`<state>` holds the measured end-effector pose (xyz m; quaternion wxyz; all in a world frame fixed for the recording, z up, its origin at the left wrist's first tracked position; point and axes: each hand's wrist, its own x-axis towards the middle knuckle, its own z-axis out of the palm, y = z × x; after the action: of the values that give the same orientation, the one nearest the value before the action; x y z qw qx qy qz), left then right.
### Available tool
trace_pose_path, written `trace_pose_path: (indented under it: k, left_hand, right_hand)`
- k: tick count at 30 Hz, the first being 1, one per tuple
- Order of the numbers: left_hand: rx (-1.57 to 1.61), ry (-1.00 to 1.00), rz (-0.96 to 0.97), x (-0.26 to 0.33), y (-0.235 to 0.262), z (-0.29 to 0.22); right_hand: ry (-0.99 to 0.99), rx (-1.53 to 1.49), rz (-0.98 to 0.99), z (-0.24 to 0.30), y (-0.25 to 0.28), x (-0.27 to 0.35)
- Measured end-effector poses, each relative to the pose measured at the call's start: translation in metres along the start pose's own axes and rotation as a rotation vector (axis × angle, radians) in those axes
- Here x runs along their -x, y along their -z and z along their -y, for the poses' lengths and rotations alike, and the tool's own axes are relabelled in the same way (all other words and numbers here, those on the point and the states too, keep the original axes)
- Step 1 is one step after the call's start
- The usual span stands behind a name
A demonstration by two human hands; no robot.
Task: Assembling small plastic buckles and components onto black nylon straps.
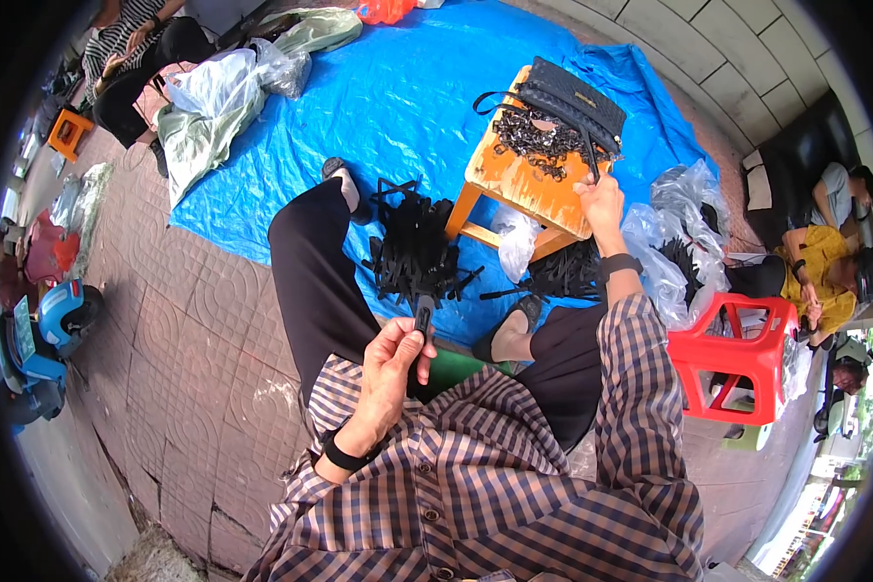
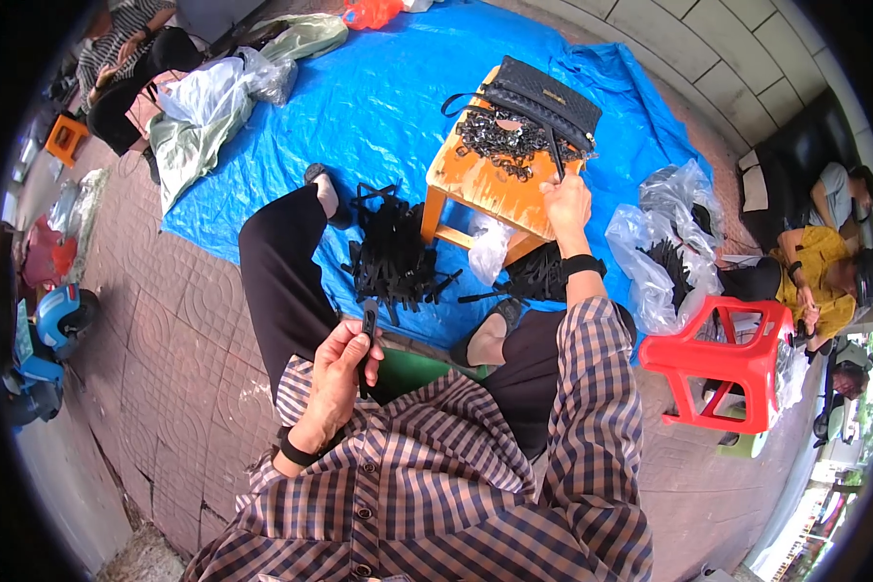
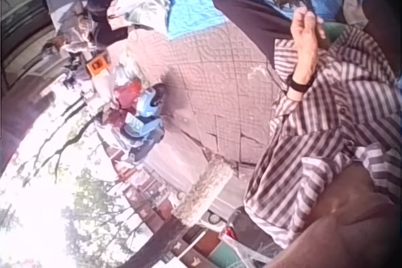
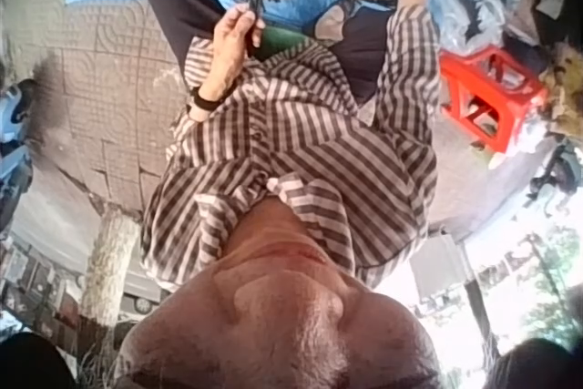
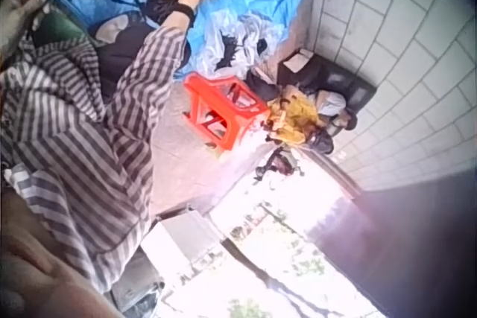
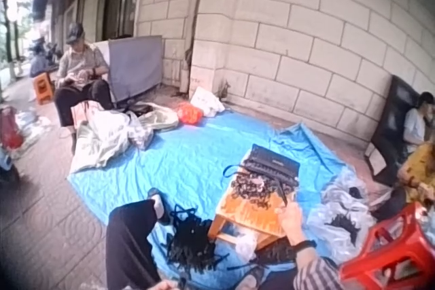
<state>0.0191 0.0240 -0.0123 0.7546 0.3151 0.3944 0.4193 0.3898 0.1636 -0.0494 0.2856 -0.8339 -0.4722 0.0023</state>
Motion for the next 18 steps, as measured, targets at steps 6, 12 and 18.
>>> trace_pose_path:
  k: [6, 12, 18]
  left_hand:
    - [-0.015, -0.014, 0.011, 0.003, -0.002, 0.0]
    - [-0.028, -0.016, 0.022, 0.007, -0.006, -0.002]
    - [-0.117, -0.055, -0.035, 0.015, -0.008, -0.014]
  right_hand:
    - [-0.128, -0.121, 0.124, 0.003, 0.009, 0.005]
    - [-0.149, -0.277, 0.204, -0.007, 0.009, 0.012]
    - [-0.451, -1.259, 1.02, 0.055, 0.042, 0.089]
